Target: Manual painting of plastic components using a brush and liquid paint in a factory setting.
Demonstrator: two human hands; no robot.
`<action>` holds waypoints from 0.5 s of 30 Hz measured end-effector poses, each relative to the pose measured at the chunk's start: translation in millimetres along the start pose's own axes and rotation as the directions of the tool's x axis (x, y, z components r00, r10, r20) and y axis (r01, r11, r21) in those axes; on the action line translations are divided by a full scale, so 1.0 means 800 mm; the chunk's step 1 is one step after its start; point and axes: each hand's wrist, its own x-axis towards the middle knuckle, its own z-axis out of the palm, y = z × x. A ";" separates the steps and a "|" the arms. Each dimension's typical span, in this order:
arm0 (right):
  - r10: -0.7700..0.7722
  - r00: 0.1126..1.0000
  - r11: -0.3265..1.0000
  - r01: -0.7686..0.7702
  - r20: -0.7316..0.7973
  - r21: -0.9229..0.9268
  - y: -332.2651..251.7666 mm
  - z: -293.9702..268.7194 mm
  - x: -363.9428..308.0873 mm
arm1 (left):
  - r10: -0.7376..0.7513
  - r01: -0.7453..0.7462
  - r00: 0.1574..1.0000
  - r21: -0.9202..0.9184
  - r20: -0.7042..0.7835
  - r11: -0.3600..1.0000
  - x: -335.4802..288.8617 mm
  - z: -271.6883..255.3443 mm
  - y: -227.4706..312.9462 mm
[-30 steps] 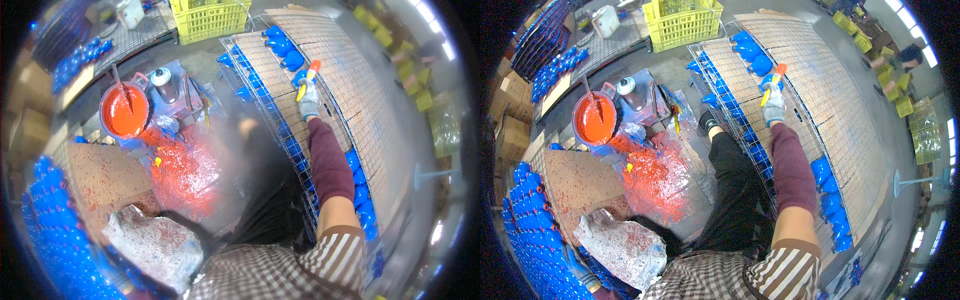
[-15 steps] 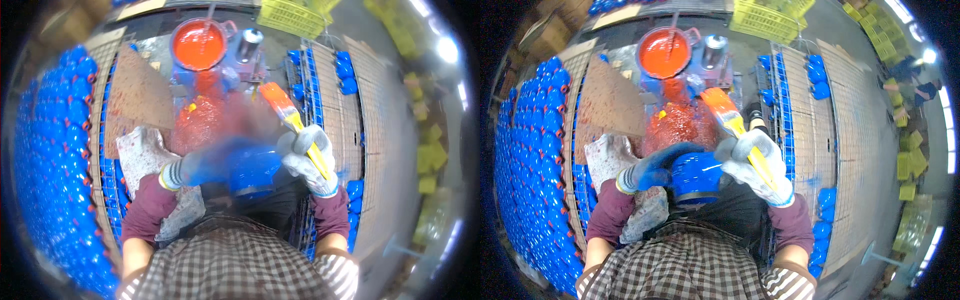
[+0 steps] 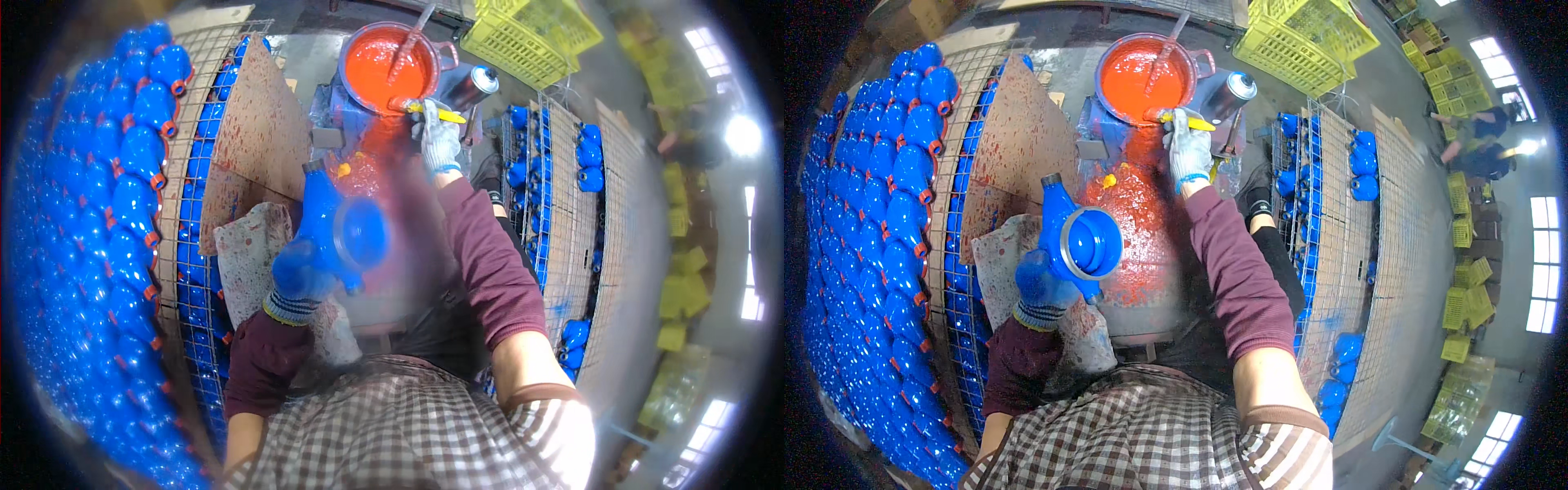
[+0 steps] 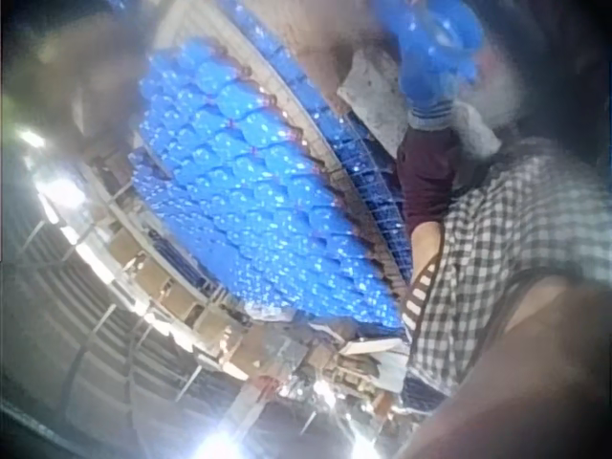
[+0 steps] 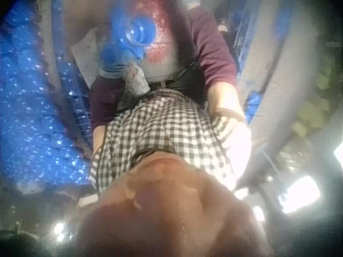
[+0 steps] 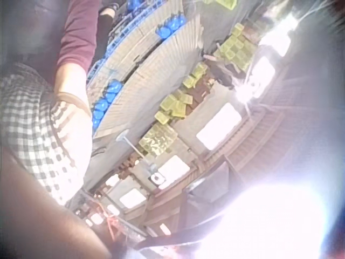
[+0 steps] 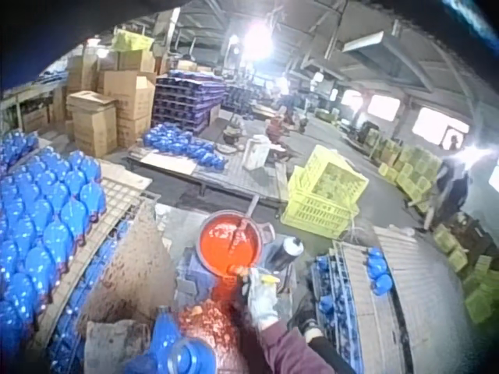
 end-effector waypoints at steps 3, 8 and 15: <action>-0.180 0.983 0.950 0.180 0.022 -0.257 0.005 -0.010 0.013 | 0.000 0.008 0.999 -0.166 0.046 0.986 0.004 -0.005 0.008; -0.197 0.978 0.833 0.203 0.067 -0.515 -0.001 0.024 -0.015 | 0.253 -0.206 0.949 0.238 -0.186 0.949 -0.030 -0.014 0.005; 0.178 0.984 0.979 -0.176 0.017 -0.105 -0.001 -0.013 -0.064 | 0.191 -0.325 0.893 -0.289 -0.408 0.901 -0.017 0.045 0.004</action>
